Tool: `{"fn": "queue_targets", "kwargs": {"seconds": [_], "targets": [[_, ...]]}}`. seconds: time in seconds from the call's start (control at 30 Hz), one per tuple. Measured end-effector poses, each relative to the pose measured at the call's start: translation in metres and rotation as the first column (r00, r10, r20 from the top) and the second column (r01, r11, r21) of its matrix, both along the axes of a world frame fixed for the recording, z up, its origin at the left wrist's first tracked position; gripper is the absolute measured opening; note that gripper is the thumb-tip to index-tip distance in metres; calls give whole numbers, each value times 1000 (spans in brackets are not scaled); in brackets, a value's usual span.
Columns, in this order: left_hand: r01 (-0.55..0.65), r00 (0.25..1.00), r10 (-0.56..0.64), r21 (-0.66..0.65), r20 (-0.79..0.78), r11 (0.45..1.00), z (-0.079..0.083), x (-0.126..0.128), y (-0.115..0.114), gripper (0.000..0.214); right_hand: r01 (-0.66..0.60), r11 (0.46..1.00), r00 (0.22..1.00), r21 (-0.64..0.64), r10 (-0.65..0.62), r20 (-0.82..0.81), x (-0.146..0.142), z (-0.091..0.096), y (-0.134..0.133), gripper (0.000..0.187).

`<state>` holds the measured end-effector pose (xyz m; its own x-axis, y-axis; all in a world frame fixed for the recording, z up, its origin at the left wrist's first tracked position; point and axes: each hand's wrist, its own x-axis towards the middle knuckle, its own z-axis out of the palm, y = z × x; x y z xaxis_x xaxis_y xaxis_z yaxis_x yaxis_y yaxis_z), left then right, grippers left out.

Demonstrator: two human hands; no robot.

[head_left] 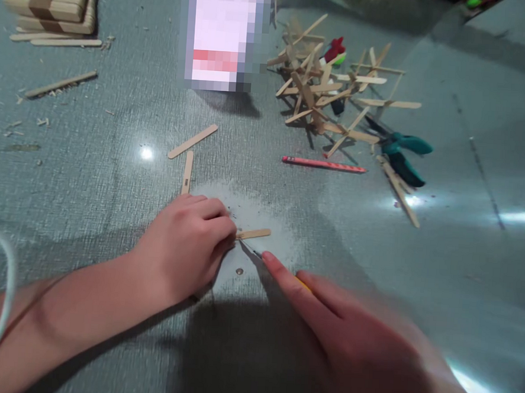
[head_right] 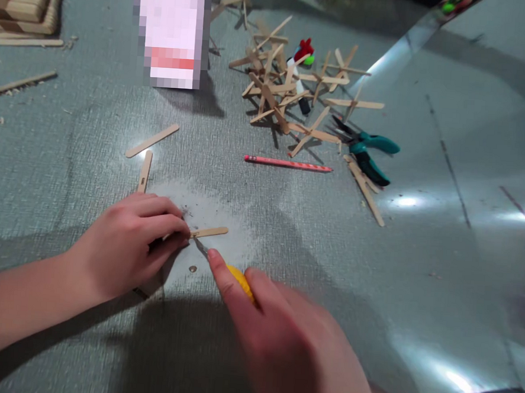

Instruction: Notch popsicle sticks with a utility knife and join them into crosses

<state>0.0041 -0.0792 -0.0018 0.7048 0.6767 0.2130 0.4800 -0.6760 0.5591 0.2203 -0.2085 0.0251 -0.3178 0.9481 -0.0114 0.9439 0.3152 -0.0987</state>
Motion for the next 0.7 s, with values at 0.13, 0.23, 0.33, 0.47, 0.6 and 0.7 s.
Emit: {"fn": "queue_targets", "kwargs": {"seconds": [0.13,0.23,0.33,0.47,0.6,0.7], "targets": [[18,1000,-16,111,-23,994,-4,-1,-3,20,-12,1000,1000,6,12,23,-4,1,2,57],[19,997,-7,170,-71,985,-6,-1,-6,18,-31,998,999,47,31,-12,-6,5,6,49],[57,993,-28,265,-111,963,-3,-1,-8,21,-21,998,998,57,24,-52,-8,7,8,46],[118,985,-69,333,-157,935,2,-3,-8,26,-18,1000,995,18,20,-96,-8,9,9,48],[116,983,-55,357,-176,927,5,-4,-7,29,-21,999,993,-43,16,-118,-6,9,10,48],[126,983,-60,402,-174,907,5,-4,-8,30,-18,999,988,-32,13,-156,-5,8,11,47]]}}
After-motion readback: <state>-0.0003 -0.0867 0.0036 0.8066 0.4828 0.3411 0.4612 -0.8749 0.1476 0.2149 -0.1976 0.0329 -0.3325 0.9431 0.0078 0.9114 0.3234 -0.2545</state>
